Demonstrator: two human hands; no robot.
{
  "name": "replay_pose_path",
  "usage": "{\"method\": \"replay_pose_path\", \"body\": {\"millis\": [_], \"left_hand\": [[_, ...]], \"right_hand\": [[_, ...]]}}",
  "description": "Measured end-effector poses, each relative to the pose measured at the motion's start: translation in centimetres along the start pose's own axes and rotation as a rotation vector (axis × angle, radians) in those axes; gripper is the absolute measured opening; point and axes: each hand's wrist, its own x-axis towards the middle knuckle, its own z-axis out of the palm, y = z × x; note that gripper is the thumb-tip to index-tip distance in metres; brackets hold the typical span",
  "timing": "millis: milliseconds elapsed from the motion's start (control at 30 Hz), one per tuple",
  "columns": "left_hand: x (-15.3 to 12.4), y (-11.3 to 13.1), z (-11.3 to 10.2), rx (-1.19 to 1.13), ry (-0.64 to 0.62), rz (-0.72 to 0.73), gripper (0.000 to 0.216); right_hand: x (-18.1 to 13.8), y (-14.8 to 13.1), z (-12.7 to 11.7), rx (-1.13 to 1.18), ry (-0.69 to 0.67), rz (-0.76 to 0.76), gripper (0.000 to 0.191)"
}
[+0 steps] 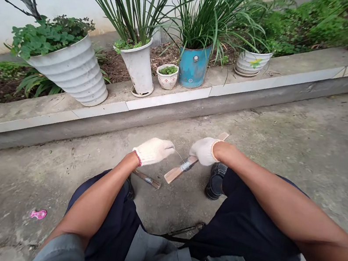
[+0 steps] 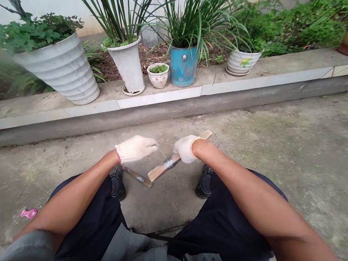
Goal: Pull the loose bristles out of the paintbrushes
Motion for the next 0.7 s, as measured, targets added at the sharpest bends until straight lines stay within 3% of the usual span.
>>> {"method": "replay_pose_path", "body": {"millis": [100, 200, 300, 400, 567, 700], "left_hand": [[-0.1, -0.4, -0.1, -0.104, 0.049, 0.014, 0.035], [-0.1, -0.9, 0.6, -0.24, 0.062, 0.012, 0.037], [0.3, -1.0, 1.3, -0.352, 0.053, -0.062, 0.041], [0.6, -0.4, 1.7, -0.368, 0.042, -0.1, 0.042], [0.6, 1.0, 1.6, -0.311, -0.017, -0.064, 0.035], [0.3, 1.2, 1.0, -0.244, -0.016, -0.034, 0.035]], "right_hand": [[-1.1, 0.0, -0.5, 0.008, -0.085, -0.219, 0.017], [-1.9, 0.1, -1.7, 0.08, 0.096, -0.24, 0.018], [-1.8, 0.0, -2.7, 0.065, 0.331, -0.123, 0.024], [-1.3, -0.1, -3.1, 0.014, 0.459, 0.06, 0.027], [-0.9, 0.3, -3.5, -0.045, 0.581, 0.335, 0.028], [-1.1, 0.8, -3.2, -0.169, 0.5, 0.397, 0.03]]}}
